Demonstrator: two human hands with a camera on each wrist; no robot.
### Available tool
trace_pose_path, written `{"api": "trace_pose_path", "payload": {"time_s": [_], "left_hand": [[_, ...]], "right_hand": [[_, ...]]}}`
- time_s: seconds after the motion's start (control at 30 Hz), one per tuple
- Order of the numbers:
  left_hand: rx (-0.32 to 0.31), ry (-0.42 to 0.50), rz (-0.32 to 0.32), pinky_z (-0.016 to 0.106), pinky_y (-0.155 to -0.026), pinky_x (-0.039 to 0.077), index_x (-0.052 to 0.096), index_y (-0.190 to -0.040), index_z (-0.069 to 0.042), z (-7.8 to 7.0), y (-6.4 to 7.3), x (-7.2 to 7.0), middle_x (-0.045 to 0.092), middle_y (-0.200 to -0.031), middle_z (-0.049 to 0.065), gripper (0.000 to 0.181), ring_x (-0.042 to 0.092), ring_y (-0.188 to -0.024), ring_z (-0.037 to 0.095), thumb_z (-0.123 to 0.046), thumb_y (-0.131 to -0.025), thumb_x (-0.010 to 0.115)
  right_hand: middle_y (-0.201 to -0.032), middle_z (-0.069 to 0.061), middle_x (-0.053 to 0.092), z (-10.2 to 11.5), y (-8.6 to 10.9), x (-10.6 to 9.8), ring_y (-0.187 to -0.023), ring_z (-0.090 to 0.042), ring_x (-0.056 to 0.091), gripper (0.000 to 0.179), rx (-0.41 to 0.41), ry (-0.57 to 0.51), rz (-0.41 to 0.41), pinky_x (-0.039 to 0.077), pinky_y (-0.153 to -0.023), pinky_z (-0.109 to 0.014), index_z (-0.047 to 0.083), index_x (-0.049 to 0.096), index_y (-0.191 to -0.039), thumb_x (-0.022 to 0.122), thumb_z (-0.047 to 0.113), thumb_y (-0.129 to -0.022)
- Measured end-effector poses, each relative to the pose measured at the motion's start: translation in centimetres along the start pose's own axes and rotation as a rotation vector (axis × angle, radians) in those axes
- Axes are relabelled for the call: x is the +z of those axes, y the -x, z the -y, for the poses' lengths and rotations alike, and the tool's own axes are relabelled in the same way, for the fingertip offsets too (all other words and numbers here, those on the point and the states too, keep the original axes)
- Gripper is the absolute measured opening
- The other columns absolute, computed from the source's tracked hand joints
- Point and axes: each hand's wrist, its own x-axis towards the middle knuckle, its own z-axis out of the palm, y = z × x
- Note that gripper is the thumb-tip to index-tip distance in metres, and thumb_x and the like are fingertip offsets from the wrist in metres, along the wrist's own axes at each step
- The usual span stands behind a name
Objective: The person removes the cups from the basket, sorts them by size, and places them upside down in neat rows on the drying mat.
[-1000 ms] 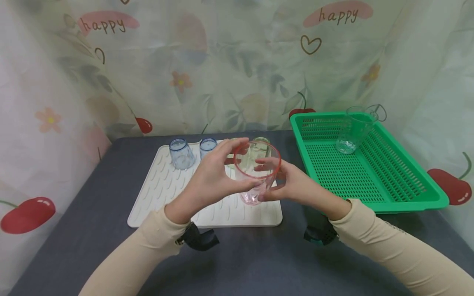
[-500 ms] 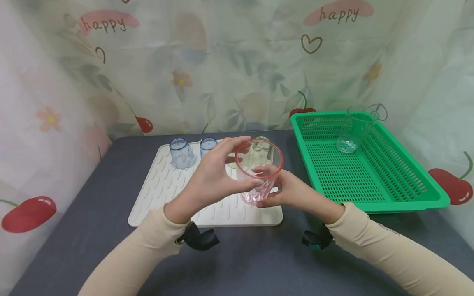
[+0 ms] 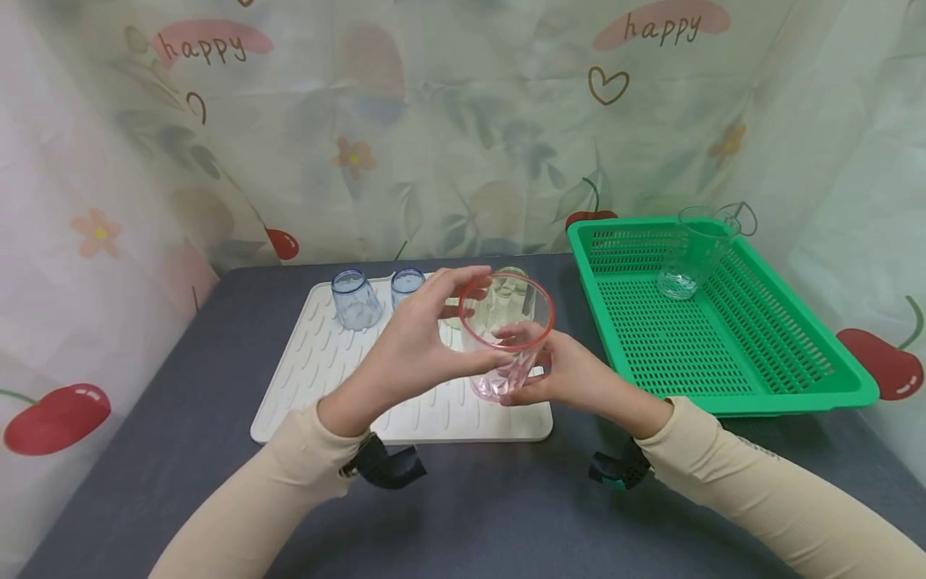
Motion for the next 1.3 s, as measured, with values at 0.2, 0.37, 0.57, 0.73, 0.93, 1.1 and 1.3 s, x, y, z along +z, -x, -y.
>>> {"api": "trace_pose_path", "payload": {"time_s": [0.2,0.37,0.57,0.73,0.93,1.1,1.3], "left_hand": [[0.002,0.037,0.016,0.036,-0.101,0.049,0.041,-0.144,-0.014,0.3,0.0,-0.2,0.053,-0.134,0.002,0.087,0.05,-0.123,0.015,-0.018,-0.071,0.087],[-0.008,0.046,0.025,0.035,-0.103,0.047,0.037,-0.147,-0.016,0.4,0.1,-0.4,0.051,-0.137,0.0,0.092,0.049,-0.126,0.017,-0.02,-0.071,0.088],[-0.002,0.047,0.012,0.033,-0.104,0.046,0.038,-0.147,-0.017,0.5,0.3,-0.9,0.05,-0.139,-0.001,0.091,0.049,-0.126,0.013,-0.019,-0.071,0.087],[0.007,0.042,-0.005,0.033,-0.104,0.046,0.037,-0.147,-0.015,0.5,0.6,-1.6,0.049,-0.141,0.0,0.089,0.049,-0.127,0.014,-0.015,-0.072,0.086],[-0.009,0.024,-0.039,0.032,-0.104,0.045,0.037,-0.147,-0.014,0.7,1.3,-2.9,0.053,-0.137,0.003,0.085,0.051,-0.126,0.016,-0.01,-0.076,0.083],[-0.029,-0.019,-0.071,0.031,-0.102,0.047,0.048,-0.14,-0.014,1.2,2.0,-4.0,0.057,-0.133,0.002,0.065,0.055,-0.121,0.015,-0.008,-0.082,0.077],[-0.051,-0.082,-0.108,0.027,-0.095,0.051,0.063,-0.124,-0.011,2.2,3.0,-5.4,0.068,-0.116,0.004,0.038,0.064,-0.107,0.014,-0.01,-0.087,0.072]], "right_hand": [[-0.115,-0.006,0.065,0.3,0.1,0.0,-0.098,-0.023,0.065,0.073,0.027,0.009,-0.015,0.059,-0.078,-0.035,0.017,0.048,-0.136,0.085,0.016,-0.073],[-0.115,-0.006,0.065,0.3,0.2,-0.1,-0.096,-0.022,0.066,0.073,0.016,0.015,-0.016,0.058,-0.078,-0.035,0.016,0.048,-0.135,0.086,0.017,-0.073],[-0.117,-0.007,0.064,0.2,0.2,-0.1,-0.097,-0.024,0.065,0.073,-0.003,0.03,-0.031,0.059,-0.077,-0.035,0.014,0.049,-0.135,0.086,0.016,-0.072],[-0.119,-0.008,0.063,0.2,0.3,-0.2,-0.099,-0.026,0.066,0.072,-0.002,0.004,-0.034,0.058,-0.077,-0.035,0.014,0.049,-0.134,0.086,0.014,-0.072],[-0.12,-0.009,0.063,0.2,0.4,-0.3,-0.099,-0.024,0.066,0.072,0.006,0.0,-0.036,0.058,-0.076,-0.035,0.014,0.049,-0.134,0.086,0.013,-0.072],[-0.119,-0.01,0.064,0.2,0.5,-0.4,-0.097,-0.023,0.067,0.072,0.012,-0.012,-0.038,0.058,-0.075,-0.036,0.013,0.049,-0.134,0.086,0.012,-0.072],[-0.116,-0.009,0.066,0.2,0.5,-0.5,-0.095,-0.022,0.067,0.072,0.002,0.009,-0.042,0.057,-0.075,-0.037,0.012,0.049,-0.134,0.086,0.012,-0.071]]}}
